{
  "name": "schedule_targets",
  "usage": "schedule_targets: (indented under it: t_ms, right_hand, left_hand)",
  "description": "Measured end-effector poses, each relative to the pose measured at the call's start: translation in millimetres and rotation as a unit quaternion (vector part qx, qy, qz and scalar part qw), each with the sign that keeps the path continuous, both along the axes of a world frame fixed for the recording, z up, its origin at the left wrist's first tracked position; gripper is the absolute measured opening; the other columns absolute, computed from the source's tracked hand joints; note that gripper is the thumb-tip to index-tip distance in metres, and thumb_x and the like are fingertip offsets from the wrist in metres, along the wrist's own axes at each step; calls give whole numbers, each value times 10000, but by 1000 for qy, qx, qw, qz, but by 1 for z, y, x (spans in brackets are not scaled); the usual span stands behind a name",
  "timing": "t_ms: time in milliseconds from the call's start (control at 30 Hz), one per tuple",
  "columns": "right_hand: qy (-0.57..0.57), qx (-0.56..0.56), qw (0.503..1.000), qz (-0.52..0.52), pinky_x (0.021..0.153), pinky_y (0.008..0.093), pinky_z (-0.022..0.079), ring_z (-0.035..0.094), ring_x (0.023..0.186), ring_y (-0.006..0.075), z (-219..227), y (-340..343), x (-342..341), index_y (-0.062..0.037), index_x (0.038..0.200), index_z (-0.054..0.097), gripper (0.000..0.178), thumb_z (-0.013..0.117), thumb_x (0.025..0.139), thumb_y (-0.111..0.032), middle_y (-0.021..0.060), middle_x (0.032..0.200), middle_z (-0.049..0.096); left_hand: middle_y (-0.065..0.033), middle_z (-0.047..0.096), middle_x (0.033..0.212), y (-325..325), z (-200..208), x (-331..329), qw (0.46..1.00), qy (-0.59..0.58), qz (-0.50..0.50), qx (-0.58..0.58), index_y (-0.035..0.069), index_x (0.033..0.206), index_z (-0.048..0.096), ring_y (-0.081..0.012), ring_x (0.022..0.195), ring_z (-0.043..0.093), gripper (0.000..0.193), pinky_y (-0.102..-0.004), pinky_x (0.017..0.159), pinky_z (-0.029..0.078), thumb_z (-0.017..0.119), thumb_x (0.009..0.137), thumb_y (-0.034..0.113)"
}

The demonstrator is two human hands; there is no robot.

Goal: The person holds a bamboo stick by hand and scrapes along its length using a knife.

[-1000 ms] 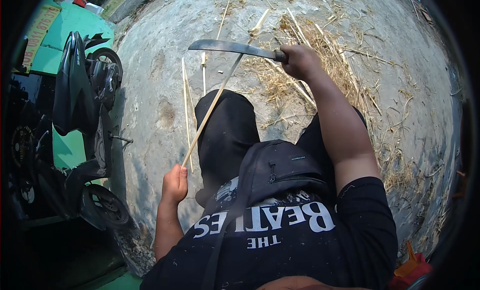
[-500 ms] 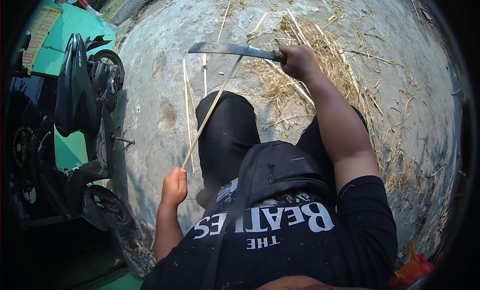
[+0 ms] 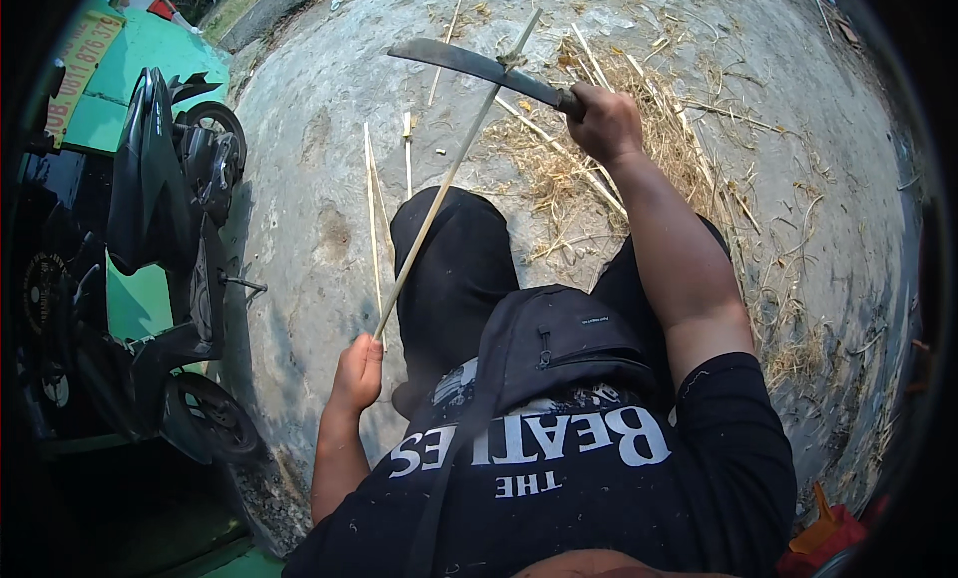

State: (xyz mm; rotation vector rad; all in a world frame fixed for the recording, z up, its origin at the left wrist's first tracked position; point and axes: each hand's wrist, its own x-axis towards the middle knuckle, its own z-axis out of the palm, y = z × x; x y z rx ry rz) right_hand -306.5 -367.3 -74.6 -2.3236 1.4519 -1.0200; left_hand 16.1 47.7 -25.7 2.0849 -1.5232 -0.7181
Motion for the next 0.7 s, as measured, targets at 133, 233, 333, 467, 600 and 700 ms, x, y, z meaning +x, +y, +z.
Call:
schedule_targets:
  t_ms: [133, 233, 333, 467, 600, 700]
  right_hand:
    - [36, -121, 992, -15, 740, 436, 519, 708, 720, 288, -4, -5, 5, -180, 842, 669, 82, 653, 906, -230, 63, 795, 728]
    - [55, -134, 989, -14, 729, 423, 499, 692, 715, 286, -7, -4, 7, -180, 854, 662, 59, 667, 897, -220, 53, 800, 715]
    - [56, -115, 992, 6, 717, 422, 492, 681, 725, 292, 1, 0, 6, -174, 860, 650, 66, 690, 878, -223, 51, 798, 698]
    - [85, -41, 992, 86, 716, 420, 499, 671, 715, 312, 12, 9, 8, -165, 837, 641, 90, 704, 855, -226, 60, 771, 680]
    - [86, -117, 967, 208, 714, 420, 529, 683, 665, 294, 13, 23, 17, -153, 803, 647, 76, 682, 850, -201, 57, 702, 673]
    - [102, -141, 964, 200, 704, 420, 528, 676, 669, 302, 16, 20, 12, -149, 795, 637, 82, 704, 827, -183, 66, 699, 663]
  left_hand:
    - [-13, 464, 629, 10, -8, 13, 988, 140, 29, 65, 60, 830, 478, -151, 526, 420, 383, -329, 514, 357, 461, 1112, 319]
    - [61, 423, 661, 6, 4, 11, 935, 319, 76, 135, 100, 847, 480, -77, 533, 369, 387, -262, 499, 316, 439, 1119, 373]
    - [58, 411, 652, 1, 11, 8, 857, 453, 133, 209, 112, 866, 480, -62, 533, 355, 383, -238, 495, 306, 432, 1119, 396]
    - [31, 438, 644, 6, -5, 6, 932, 316, 103, 143, 95, 835, 480, -95, 523, 375, 405, -280, 485, 318, 454, 1111, 391]
    - [-148, 523, 625, 0, -1, -5, 1000, -13, 16, -8, 43, 819, 496, -315, 505, 492, 418, -427, 503, 391, 475, 1101, 352]
    - [-245, 553, 678, -4, 15, -15, 993, -114, 22, 10, 20, 832, 511, -479, 607, 552, 393, -509, 558, 428, 503, 1084, 321]
